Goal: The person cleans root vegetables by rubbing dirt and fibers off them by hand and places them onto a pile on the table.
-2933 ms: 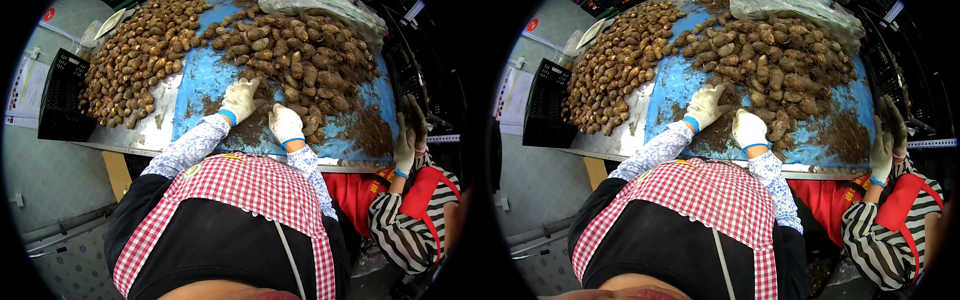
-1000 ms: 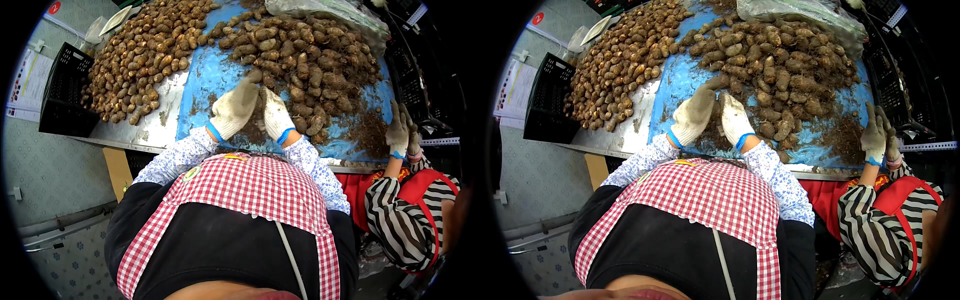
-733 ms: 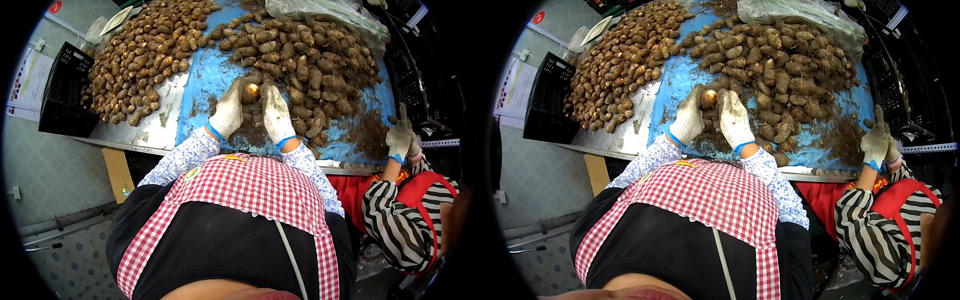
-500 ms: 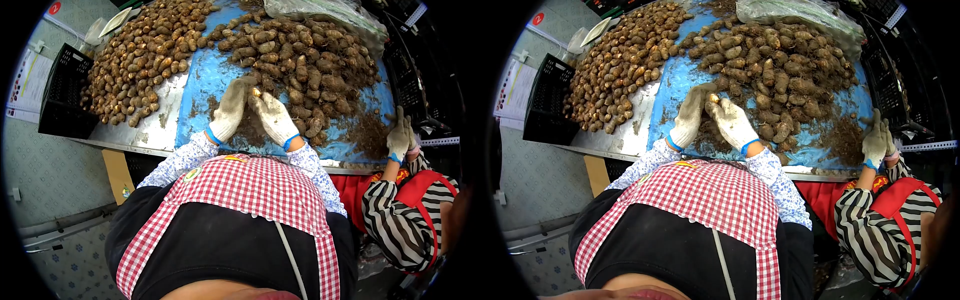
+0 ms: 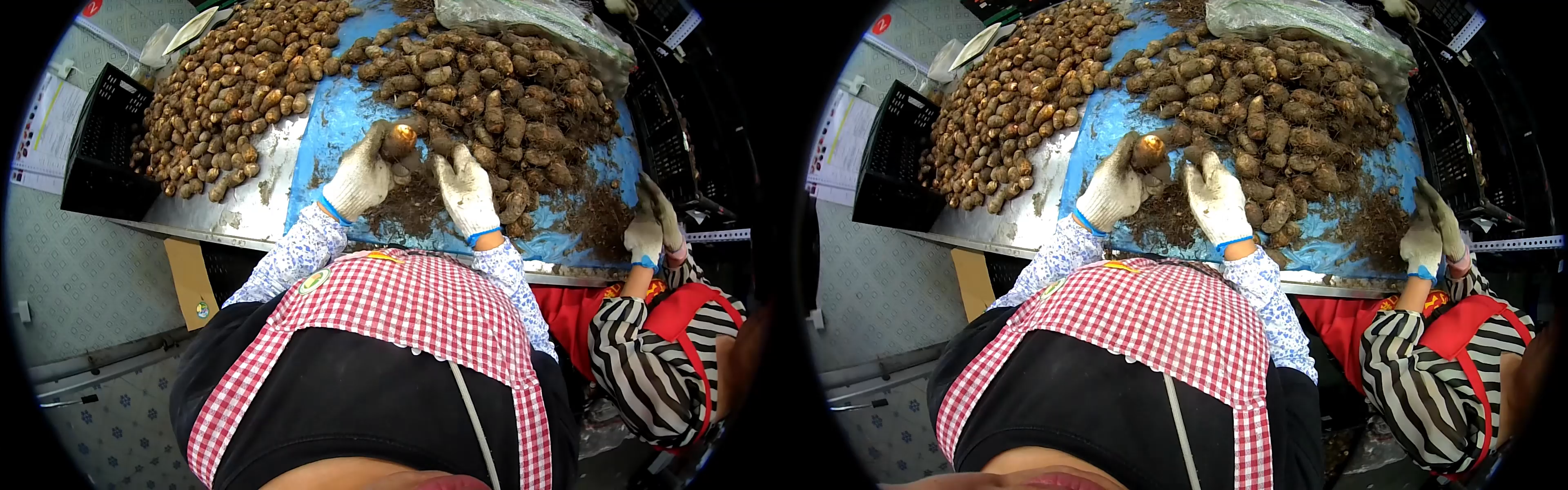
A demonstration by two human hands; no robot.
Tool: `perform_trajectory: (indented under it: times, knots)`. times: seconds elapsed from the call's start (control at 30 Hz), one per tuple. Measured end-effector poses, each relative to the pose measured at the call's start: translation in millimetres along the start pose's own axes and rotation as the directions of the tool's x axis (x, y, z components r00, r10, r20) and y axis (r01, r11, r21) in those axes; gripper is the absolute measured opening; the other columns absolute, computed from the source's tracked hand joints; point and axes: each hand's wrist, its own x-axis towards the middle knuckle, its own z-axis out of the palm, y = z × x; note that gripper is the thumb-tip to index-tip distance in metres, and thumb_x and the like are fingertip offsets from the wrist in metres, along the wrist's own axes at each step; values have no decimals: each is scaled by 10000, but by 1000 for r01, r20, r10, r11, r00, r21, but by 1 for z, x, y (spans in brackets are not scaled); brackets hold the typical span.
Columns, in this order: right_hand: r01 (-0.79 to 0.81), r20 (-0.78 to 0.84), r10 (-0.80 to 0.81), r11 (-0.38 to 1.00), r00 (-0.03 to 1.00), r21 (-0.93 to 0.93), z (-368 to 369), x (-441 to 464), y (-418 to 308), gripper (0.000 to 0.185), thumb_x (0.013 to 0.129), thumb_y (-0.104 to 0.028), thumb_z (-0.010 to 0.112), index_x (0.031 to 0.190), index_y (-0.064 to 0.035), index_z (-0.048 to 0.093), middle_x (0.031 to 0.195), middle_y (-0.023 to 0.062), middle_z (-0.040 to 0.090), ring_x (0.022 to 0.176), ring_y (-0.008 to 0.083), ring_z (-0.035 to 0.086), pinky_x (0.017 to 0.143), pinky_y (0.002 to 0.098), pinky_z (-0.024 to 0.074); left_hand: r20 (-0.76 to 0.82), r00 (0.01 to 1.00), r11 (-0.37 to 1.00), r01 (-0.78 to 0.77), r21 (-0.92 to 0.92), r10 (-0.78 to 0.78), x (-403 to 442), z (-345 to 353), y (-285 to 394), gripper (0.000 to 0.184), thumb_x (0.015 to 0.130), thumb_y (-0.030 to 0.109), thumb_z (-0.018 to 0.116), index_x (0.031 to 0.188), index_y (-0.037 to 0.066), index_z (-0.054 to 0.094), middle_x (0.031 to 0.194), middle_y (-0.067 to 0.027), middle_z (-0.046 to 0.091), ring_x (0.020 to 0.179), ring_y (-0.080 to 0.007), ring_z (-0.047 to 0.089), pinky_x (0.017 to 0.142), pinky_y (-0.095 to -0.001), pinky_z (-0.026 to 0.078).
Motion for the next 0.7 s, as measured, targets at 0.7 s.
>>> perform_trajectory:
  times: [0.7]
  knots:
    - [-21,62,19,999,998,41,17,2,0,341,926,-336,629,968,2,623,879,230,661,826,325,670,694,396,525,483,812,152,-550,821,328,-13,16,-4,504,900,-141,342,1376,4,422,1399,-169,475,1237,-277,533,989,-352,509]
